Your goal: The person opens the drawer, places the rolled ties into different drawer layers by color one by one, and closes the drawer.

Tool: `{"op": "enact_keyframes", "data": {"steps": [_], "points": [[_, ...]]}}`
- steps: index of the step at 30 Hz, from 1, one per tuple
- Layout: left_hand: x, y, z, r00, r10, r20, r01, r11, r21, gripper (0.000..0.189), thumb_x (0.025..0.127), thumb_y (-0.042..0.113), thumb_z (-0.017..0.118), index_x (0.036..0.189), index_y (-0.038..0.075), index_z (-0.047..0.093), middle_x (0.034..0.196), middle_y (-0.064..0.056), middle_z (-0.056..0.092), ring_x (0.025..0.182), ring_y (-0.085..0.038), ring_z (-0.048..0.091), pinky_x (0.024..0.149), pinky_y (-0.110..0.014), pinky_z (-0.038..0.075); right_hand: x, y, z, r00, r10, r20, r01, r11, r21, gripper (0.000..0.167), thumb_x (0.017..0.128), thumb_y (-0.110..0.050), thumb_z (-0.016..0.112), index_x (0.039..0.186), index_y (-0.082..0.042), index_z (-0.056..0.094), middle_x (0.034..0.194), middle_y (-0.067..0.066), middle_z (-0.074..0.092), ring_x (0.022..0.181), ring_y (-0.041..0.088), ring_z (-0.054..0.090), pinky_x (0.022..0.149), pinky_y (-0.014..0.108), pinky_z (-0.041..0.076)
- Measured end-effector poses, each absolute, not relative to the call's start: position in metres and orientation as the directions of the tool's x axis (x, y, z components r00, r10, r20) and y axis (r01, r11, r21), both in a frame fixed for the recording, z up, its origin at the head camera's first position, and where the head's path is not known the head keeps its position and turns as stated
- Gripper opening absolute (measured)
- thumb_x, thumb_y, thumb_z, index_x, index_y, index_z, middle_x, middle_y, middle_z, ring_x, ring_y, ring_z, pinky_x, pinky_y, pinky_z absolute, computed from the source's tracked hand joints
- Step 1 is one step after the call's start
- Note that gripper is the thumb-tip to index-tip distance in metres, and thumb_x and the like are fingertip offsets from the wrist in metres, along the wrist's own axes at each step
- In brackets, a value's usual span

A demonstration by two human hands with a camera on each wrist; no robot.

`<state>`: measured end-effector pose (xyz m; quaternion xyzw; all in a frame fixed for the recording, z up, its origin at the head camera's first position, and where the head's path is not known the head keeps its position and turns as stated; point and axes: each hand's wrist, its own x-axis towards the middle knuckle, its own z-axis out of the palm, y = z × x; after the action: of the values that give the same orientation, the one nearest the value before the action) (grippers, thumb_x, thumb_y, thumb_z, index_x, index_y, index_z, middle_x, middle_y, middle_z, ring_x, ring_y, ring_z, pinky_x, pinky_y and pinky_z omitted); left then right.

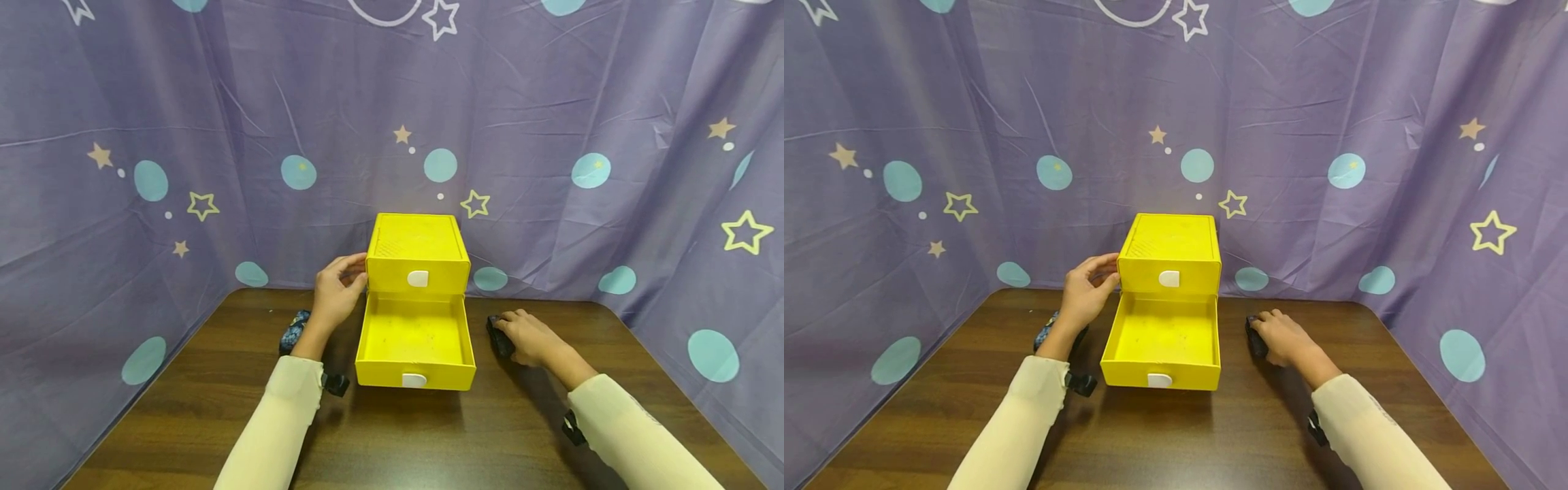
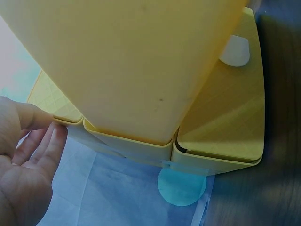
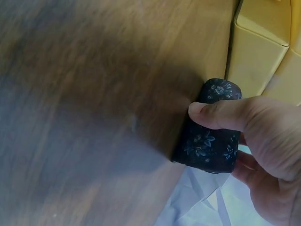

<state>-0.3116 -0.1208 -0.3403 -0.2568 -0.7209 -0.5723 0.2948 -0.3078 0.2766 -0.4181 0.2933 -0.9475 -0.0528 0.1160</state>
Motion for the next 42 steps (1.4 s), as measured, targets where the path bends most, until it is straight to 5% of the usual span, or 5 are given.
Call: {"op": "enact_keyframes", "data": {"steps": [8,19,29,34,42], "points": [[-0.303,-0.119,-0.333,-0.687,0.04,0.725,0.713,0.225,0.664,0.033,0.091,-0.016,0.065,0.124,-0.016,0.065,0.113,-0.031,0.065,0.104,-0.046,0.066,0.09,-0.058,0.056,-0.313,0.281,-0.421,-0.824,-0.542,0.166,-0.532,0.84,0.105,0.067,0.069,-0.001,0.086,0.132,0.006,0.063,0.134,0.03,0.057,0.119,0.049,0.056,0.101,0.059,0.049],[-0.304,-0.12,-0.332,-0.696,0.029,0.718,0.702,0.239,0.671,0.033,0.091,-0.015,0.065,0.124,-0.015,0.065,0.114,-0.03,0.065,0.104,-0.045,0.066,0.09,-0.054,0.057,-0.319,0.291,-0.426,-0.812,-0.507,0.29,-0.539,0.841,-0.037,0.072,0.061,0.008,0.081,0.13,0.005,0.062,0.125,0.026,0.06,0.114,0.044,0.059,0.096,0.057,0.053],[-0.333,-0.127,-0.355,-0.706,0.027,0.708,0.691,0.247,0.679,0.034,0.092,-0.01,0.067,0.126,-0.006,0.069,0.115,-0.021,0.068,0.105,-0.035,0.068,0.091,-0.046,0.059,-0.323,0.294,-0.428,-0.78,-0.533,0.328,-0.566,0.824,-0.007,0.065,0.059,0.007,0.085,0.12,0.008,0.064,0.112,0.022,0.06,0.101,0.04,0.06,0.088,0.053,0.055],[-0.333,-0.122,-0.356,-0.705,0.027,0.709,0.693,0.238,0.68,0.034,0.092,-0.013,0.066,0.126,-0.011,0.066,0.116,-0.028,0.066,0.106,-0.042,0.067,0.091,-0.055,0.057,-0.321,0.295,-0.431,-0.798,-0.513,0.316,-0.533,0.846,0.029,0.065,0.063,-0.002,0.09,0.122,0.006,0.065,0.111,0.02,0.059,0.099,0.036,0.056,0.084,0.048,0.052],[-0.335,-0.126,-0.356,-0.712,0.025,0.702,0.689,0.221,0.69,0.034,0.092,-0.007,0.07,0.126,-0.001,0.071,0.115,-0.017,0.069,0.104,-0.031,0.069,0.087,-0.027,0.059,-0.324,0.294,-0.425,-0.778,-0.547,0.309,-0.52,0.837,0.173,0.049,0.076,-0.016,0.088,0.115,0.003,0.065,0.104,0.017,0.061,0.094,0.036,0.057,0.085,0.051,0.052]]}}
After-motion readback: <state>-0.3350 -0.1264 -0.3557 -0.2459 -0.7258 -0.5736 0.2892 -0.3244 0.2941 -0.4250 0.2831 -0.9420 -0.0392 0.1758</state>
